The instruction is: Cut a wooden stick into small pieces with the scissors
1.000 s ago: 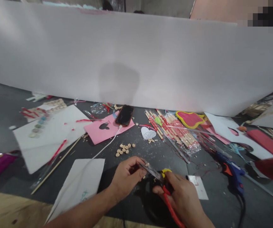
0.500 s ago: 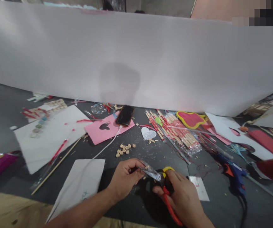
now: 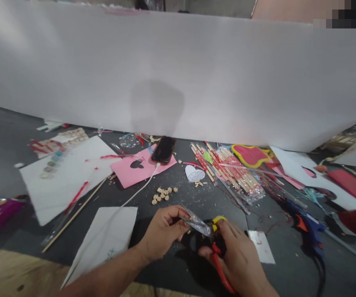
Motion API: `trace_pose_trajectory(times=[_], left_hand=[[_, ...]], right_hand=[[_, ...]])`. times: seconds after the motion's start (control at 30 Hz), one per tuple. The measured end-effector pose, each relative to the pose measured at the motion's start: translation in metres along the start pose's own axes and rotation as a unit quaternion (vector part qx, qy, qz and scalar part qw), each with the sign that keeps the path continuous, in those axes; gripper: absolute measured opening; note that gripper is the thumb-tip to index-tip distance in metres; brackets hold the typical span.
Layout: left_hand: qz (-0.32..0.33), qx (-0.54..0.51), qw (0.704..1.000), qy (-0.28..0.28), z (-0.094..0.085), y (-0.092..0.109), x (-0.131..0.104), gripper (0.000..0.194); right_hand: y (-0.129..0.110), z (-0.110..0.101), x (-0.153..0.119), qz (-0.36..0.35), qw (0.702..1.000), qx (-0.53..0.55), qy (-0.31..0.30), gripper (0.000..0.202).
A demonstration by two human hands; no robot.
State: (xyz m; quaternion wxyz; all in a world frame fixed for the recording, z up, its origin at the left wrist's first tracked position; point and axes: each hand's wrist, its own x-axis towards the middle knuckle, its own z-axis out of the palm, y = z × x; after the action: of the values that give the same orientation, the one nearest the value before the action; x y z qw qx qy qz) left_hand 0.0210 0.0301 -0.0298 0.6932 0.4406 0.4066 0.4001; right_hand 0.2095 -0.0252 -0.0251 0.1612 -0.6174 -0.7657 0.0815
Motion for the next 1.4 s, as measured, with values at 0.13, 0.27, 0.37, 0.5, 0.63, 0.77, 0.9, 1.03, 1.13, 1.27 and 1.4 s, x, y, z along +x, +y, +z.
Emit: trace_pose_trajectory(times=[0.13, 0.27, 0.37, 0.5, 0.63, 0.77, 0.9, 1.03, 1.13, 1.27, 1.4], left_hand=[[0.002, 0.041, 0.999, -0.009, -0.001, 0.0, 0.0, 0.024], [0.007, 0.065, 0.998, -0.008, 0.0, 0.001, 0.0, 0.025], [0.009, 0.083, 0.996, -0.007, 0.0, 0.0, -0.001, 0.023], [0.005, 0.099, 0.995, 0.007, 0.0, -0.001, -0.001, 0.018], [0.025, 0.098, 0.995, 0.005, -0.001, -0.002, -0.001, 0.018], [0.029, 0.085, 0.996, 0.002, 0.0, 0.0, 0.0, 0.023], [0.019, 0.079, 0.997, 0.001, 0.0, 0.002, 0.0, 0.027], [0.016, 0.056, 0.998, -0.017, -0.001, 0.002, 0.0, 0.03], [0.006, 0.018, 1.0, -0.023, -0.002, -0.001, -0.001, 0.033], [-0.018, -0.032, 0.999, -0.039, -0.002, -0.004, 0.0, 0.032], [-0.035, -0.062, 0.996, -0.061, -0.001, -0.003, 0.0, 0.03]], right_hand=[[0.005, 0.006, 0.0, -0.014, 1.0, -0.004, 0.015, 0.021], [0.008, 0.008, -0.003, -0.032, 0.999, -0.017, 0.017, 0.026], [0.008, 0.007, -0.004, -0.033, 0.999, -0.022, 0.027, 0.031], [0.005, 0.005, -0.003, -0.029, 0.999, -0.022, 0.037, 0.033], [0.003, 0.003, -0.002, -0.026, 0.999, -0.027, 0.021, 0.029], [0.002, 0.002, -0.002, -0.018, 0.999, -0.028, 0.002, 0.025], [0.002, 0.0, -0.001, -0.008, 1.0, -0.013, 0.009, 0.022], [0.0, -0.002, 0.0, 0.0, 1.0, -0.003, -0.005, 0.035], [0.0, -0.002, 0.0, -0.004, 1.0, -0.004, -0.001, 0.04], [0.003, 0.0, 0.0, -0.024, 1.0, -0.002, 0.0, 0.039], [0.005, 0.002, -0.001, -0.036, 0.999, -0.003, 0.015, 0.041]])
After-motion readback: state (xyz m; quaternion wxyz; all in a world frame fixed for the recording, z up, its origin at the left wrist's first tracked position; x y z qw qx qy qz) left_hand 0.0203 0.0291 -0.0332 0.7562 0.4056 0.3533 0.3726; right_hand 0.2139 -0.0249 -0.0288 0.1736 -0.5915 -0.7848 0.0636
